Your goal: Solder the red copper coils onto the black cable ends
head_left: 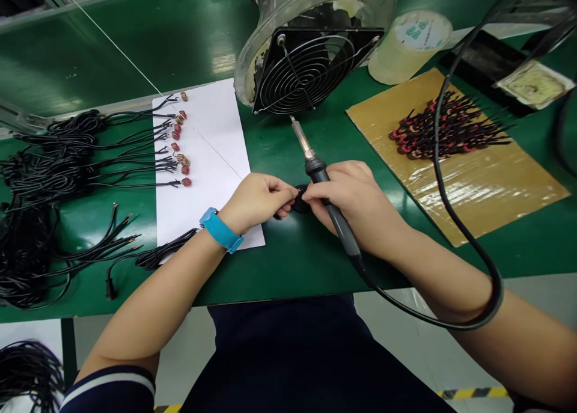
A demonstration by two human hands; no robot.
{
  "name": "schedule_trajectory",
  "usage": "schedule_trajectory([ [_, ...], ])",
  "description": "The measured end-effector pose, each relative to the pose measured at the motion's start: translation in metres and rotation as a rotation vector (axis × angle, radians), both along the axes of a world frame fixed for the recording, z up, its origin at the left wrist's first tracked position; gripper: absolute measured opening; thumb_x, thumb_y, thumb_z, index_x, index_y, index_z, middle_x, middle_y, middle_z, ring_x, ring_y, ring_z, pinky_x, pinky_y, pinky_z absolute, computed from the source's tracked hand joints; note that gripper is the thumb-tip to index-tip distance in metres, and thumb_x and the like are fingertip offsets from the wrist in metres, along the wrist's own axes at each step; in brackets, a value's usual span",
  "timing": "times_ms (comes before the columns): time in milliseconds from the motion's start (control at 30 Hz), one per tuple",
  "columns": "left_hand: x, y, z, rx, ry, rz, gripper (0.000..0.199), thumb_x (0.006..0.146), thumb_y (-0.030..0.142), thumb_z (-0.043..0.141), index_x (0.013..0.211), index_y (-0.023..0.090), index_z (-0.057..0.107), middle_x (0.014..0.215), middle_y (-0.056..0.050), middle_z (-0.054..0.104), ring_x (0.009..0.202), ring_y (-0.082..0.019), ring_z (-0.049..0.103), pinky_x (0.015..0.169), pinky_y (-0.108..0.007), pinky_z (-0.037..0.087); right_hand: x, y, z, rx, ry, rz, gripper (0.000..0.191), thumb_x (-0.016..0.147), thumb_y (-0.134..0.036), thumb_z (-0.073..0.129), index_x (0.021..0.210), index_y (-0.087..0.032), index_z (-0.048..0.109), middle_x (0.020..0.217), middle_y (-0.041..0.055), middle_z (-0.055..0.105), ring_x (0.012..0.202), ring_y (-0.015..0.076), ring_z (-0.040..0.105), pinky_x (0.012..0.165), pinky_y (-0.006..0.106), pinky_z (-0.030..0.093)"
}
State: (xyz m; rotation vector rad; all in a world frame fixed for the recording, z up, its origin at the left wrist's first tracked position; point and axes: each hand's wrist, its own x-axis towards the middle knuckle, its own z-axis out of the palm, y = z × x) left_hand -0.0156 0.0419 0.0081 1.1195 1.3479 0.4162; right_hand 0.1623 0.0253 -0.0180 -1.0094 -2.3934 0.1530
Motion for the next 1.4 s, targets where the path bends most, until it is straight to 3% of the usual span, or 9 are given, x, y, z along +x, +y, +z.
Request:
schedule_trajectory([
  [333, 0.004, -0.014, -0.01, 0.019, -0.079, 0.088, 0.015, 0.079, 0.016, 0.057, 0.066, 0.011, 0.062, 0.058, -0.002, 0.063, 0.054, -0.01, 0.063, 0.057, -0.021, 0.054, -0.001, -0.007, 0.005, -0.086, 0.192, -0.114, 0.016, 0.077, -0.017, 0.058, 0.088, -0.023, 0.049, 0.078, 0.0014, 0.06, 0.08, 0.0193, 0.055, 0.074, 0.037, 0.044],
  [433, 0.006, -0.018, -0.01, 0.029, -0.088, 0.108, 0.017, 0.079, 0.018, 0.058, 0.065, 0.011, 0.061, 0.058, -0.002, 0.063, 0.054, -0.01, 0.063, 0.057, -0.022, 0.055, 0.008, -0.021, 0.004, -0.104, 0.336, -0.174, 0.019, 0.078, -0.016, 0.059, 0.092, -0.023, 0.049, 0.08, 0.0028, 0.064, 0.08, 0.0196, 0.059, 0.076, 0.04, 0.047],
  [533, 0.008, -0.021, -0.01, 0.048, -0.083, 0.12, 0.017, 0.079, 0.019, 0.058, 0.065, 0.012, 0.062, 0.06, -0.003, 0.064, 0.054, -0.011, 0.063, 0.057, -0.022, 0.055, 0.014, -0.044, -0.003, -0.078, 0.439, -0.198, 0.029, 0.083, -0.011, 0.053, 0.108, -0.025, 0.05, 0.076, 0.0009, 0.066, 0.072, 0.0169, 0.061, 0.071, 0.037, 0.05],
  [633, 0.009, -0.025, -0.01, 0.059, -0.096, 0.119, 0.017, 0.079, 0.019, 0.058, 0.064, 0.012, 0.061, 0.061, -0.003, 0.064, 0.055, -0.011, 0.064, 0.057, -0.022, 0.056, 0.018, -0.067, -0.013, -0.029, 0.478, -0.173, 0.039, 0.087, -0.019, 0.051, 0.125, -0.025, 0.048, 0.077, 0.0033, 0.066, 0.068, 0.0168, 0.061, 0.061, 0.034, 0.051],
  [767, 0.009, -0.029, -0.011, 0.072, -0.093, 0.122, 0.018, 0.078, 0.021, 0.059, 0.062, 0.012, 0.061, 0.063, -0.003, 0.065, 0.057, -0.011, 0.064, 0.056, -0.022, 0.056, 0.022, -0.082, -0.02, 0.06, 0.545, -0.133, 0.042, 0.087, -0.026, 0.052, 0.128, -0.022, 0.051, 0.071, 0.004, 0.059, 0.063, 0.0163, 0.058, 0.051, 0.031, 0.048],
  [967, 0.009, -0.029, -0.011, 0.087, -0.088, 0.133, 0.017, 0.078, 0.022, 0.059, 0.065, 0.012, 0.062, 0.065, -0.004, 0.067, 0.058, -0.012, 0.065, 0.057, -0.022, 0.057, 0.022, -0.083, -0.021, 0.028, 0.599, -0.127, 0.042, 0.081, -0.018, 0.056, 0.123, -0.02, 0.056, 0.074, 0.0029, 0.059, 0.062, 0.0147, 0.06, 0.047, 0.028, 0.05],
  [1167, 0.009, -0.028, -0.011, 0.072, -0.098, 0.134, 0.017, 0.078, 0.021, 0.06, 0.063, 0.013, 0.061, 0.064, -0.004, 0.066, 0.057, -0.012, 0.065, 0.057, -0.023, 0.057, 0.024, -0.084, -0.022, 0.034, 0.543, -0.154, 0.042, 0.082, -0.023, 0.057, 0.124, -0.026, 0.053, 0.077, 0.0037, 0.064, 0.061, 0.0167, 0.062, 0.043, 0.028, 0.049],
  [1300, 0.009, -0.026, -0.011, 0.063, -0.103, 0.138, 0.017, 0.079, 0.019, 0.059, 0.063, 0.012, 0.061, 0.069, -0.004, 0.067, 0.057, -0.011, 0.064, 0.057, -0.023, 0.057, 0.017, -0.068, -0.012, -0.03, 0.543, -0.14, 0.047, 0.082, -0.014, 0.057, 0.127, -0.027, 0.049, 0.09, 0.0046, 0.066, 0.075, 0.0184, 0.065, 0.057, 0.032, 0.052],
  [1400, 0.01, -0.023, -0.01, 0.044, -0.089, 0.153, 0.015, 0.08, 0.016, 0.058, 0.067, 0.011, 0.062, 0.066, -0.004, 0.066, 0.056, -0.01, 0.064, 0.058, -0.023, 0.057, 0.007, -0.044, -0.003, -0.006, 0.409, -0.146, 0.038, 0.081, -0.005, 0.054, 0.111, -0.028, 0.055, 0.094, 0.0018, 0.068, 0.08, 0.0158, 0.062, 0.07, 0.033, 0.051],
])
